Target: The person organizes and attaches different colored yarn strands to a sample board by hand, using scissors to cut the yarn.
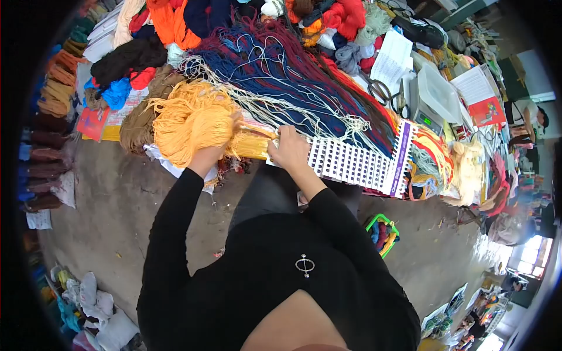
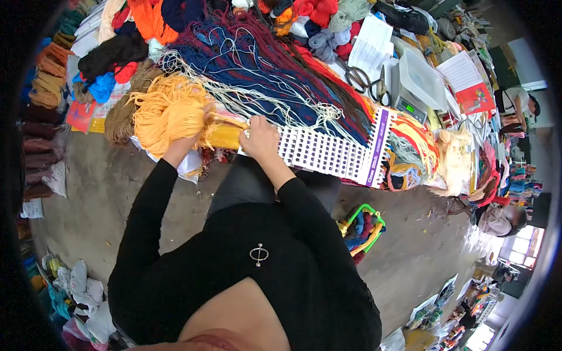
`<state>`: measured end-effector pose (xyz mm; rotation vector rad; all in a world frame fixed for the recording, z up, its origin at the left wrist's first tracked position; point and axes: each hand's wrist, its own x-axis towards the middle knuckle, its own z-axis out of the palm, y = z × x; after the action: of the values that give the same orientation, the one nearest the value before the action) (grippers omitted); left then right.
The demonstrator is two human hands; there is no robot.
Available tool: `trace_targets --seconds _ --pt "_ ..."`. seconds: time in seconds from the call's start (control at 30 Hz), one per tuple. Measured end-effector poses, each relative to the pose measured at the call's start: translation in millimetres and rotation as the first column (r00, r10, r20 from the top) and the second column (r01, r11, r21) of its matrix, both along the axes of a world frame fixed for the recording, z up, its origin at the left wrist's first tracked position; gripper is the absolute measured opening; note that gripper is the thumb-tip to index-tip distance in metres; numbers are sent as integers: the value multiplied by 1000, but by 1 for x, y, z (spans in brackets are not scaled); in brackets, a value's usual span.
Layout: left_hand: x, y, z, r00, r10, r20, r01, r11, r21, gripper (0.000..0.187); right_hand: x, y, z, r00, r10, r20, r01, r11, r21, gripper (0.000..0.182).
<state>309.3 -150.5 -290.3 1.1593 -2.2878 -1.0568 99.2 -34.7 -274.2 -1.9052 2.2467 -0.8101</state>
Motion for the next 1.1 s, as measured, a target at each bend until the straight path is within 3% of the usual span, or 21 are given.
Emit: trace_targets --seconds 0.03,0.07,0.13,0.17,0.3,0.43,0.47,0.5,0.53,0.6,0.63,0.7,0.73,0.8,0.83,0.9,0.93,0.97,1.0,1.07,1.1 --pt "-9 12 14 990 -23 -136 13 997 -77 31 1 -1 -1 1000 -7 4 7 1000 -8 34" --pt "-30 25 39 998 -31 47 34 997 -62 30 1 -2 -2 1000 -8 3 8 1000 -10 34" --pt "-44 27 4 980 -191 55 199 940 -276 31 0 -1 -3 999 -20 39 18 997 71 37" --pt "-51 28 2 983 -173 -61 170 984 -58 33 0 0 -3 999 -24 34 22 999 47 36" --pt "-43 28 3 987 -164 5 163 982 -94 31 -1 1 -3 999 -25 39 24 999 22 35" --pt "-38 24 10 999 -3 47 6 997 -73 33 -3 -1 -2 996 -21 82 17 999 49 37" --pt "-33 20 -1 995 -18 98 55 918 -392 32 -4 -2 -3 995 -23 96 18 999 51 37" --pt "-30 16 -12 988 -19 151 116 739 -664 30 -5 -2 -4 994 -29 103 23 998 64 38" --pt "-36 17 -10 997 50 54 -34 964 -263 29 -6 -1 -3 994 -38 106 32 998 60 38" --pt "-48 30 38 980 -165 108 179 974 -136 29 -6 -2 -1 988 -39 152 27 997 77 38" --pt "-51 34 21 971 -228 73 238 953 -187 30 -4 0 1 988 -41 148 30 997 77 38" --pt "-60 29 0 938 -279 205 321 924 -209 30 -4 -2 6 983 -88 163 58 982 181 37" --pt "-52 29 -34 978 -205 50 210 930 -302 31 -4 -1 4 986 -84 142 61 986 158 37" --pt "-22 -5 -133 953 -259 159 296 665 -686 32 -4 -1 0 990 -71 125 55 990 133 36" --pt "-10 -22 -146 955 -257 150 287 670 -685 32 -4 -1 -3 991 -63 118 52 994 94 35" --pt "7 -65 -159 991 -133 20 122 825 -552 31 -4 0 -3 992 -59 116 50 995 81 35" --pt "7 -79 -158 997 -63 -32 40 880 -472 30 -4 0 -3 991 -57 117 50 997 64 35" --pt "-5 -83 -94 954 46 296 91 897 -433 29 -5 0 -6 990 -55 132 50 998 40 35" --pt "-13 -82 -13 794 139 592 122 917 -379 29 -5 -1 -6 989 -57 134 53 998 37 35" --pt "-6 -85 18 774 181 607 192 846 -497 28 -6 1 -4 991 -32 133 28 999 28 36" --pt "18 -109 -21 866 205 457 46 876 -480 34 -5 0 -4 993 -34 117 30 999 40 35"
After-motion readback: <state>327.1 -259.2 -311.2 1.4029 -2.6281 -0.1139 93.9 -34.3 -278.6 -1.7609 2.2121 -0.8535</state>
